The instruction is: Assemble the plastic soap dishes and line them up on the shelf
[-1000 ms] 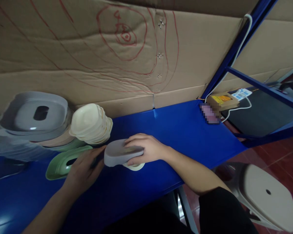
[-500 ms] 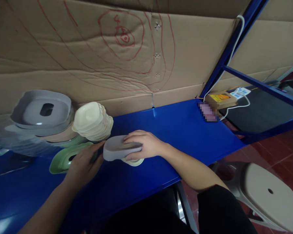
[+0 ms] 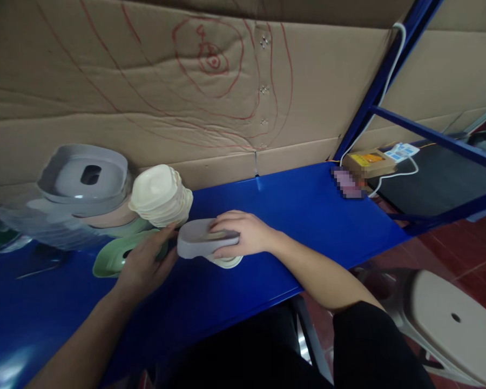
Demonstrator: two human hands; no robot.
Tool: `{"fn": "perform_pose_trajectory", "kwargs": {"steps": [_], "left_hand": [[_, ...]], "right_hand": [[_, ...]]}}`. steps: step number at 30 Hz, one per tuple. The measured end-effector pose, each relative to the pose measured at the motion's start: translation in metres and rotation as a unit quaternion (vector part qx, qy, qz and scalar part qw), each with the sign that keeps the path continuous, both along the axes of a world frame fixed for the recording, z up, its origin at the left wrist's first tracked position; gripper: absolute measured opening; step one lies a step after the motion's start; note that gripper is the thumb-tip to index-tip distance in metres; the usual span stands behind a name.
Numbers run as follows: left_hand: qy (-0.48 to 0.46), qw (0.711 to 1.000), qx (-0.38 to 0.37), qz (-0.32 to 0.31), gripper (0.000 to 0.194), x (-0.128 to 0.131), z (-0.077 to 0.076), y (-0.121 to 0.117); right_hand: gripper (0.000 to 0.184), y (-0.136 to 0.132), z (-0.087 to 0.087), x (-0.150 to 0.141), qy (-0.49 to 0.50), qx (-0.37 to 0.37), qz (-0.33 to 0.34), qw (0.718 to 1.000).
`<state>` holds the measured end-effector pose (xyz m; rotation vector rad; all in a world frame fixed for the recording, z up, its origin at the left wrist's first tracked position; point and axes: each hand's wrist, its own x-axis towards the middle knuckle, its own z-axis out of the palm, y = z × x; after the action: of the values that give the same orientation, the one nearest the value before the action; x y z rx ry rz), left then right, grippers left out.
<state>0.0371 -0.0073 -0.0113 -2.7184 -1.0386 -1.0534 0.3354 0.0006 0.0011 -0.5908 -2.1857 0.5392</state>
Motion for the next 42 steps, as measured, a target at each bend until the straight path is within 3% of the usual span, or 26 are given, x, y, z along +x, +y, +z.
{"fn": "perform_pose_trajectory", "kwargs": {"steps": [8,12,18,23,25,28,31,34,37,42], "left_hand": [[0.042,0.997,-0.058,-0.029,0.043,0.003,0.007,-0.003],[0.023,0.997,-0.059,-0.042,0.034,0.000,0.010,-0.004],[-0.169,0.970,-0.172,-0.027,0.035,0.009,0.000,-0.005],[-0.337,0.918,-0.205,-0.020,0.035,0.013,-0.005,-0.001],[-0.379,0.907,-0.182,-0.009,0.035,0.007,-0.001,0.003],[-0.439,0.894,-0.080,0.048,0.036,-0.015,0.012,0.011],[-0.481,0.855,0.075,0.179,0.045,-0.051,0.027,0.023],[-0.504,0.807,0.132,0.277,0.052,-0.090,0.038,0.036],[-0.558,0.769,0.126,0.284,0.055,-0.114,0.042,0.047],[-0.611,0.760,0.058,0.212,0.058,-0.109,0.043,0.050]], "right_hand": [[0.053,-0.005,0.001,0.005,-0.013,-0.006,-0.002,1.000],[0.057,-0.004,0.000,0.008,0.048,-0.045,-0.024,0.998],[0.086,0.011,-0.015,0.013,0.171,-0.088,-0.125,0.973],[0.075,0.016,-0.023,0.013,0.081,-0.049,-0.172,0.981],[0.074,0.015,-0.025,0.013,0.031,-0.027,-0.183,0.982],[0.070,0.015,-0.027,0.014,-0.020,-0.014,-0.184,0.983],[0.064,0.017,-0.029,0.016,-0.045,-0.013,-0.189,0.981],[0.062,0.020,-0.031,0.019,-0.051,-0.012,-0.194,0.980],[0.061,0.022,-0.033,0.020,-0.057,-0.013,-0.194,0.979],[0.057,0.024,-0.035,0.021,-0.063,-0.024,-0.189,0.980]]}}
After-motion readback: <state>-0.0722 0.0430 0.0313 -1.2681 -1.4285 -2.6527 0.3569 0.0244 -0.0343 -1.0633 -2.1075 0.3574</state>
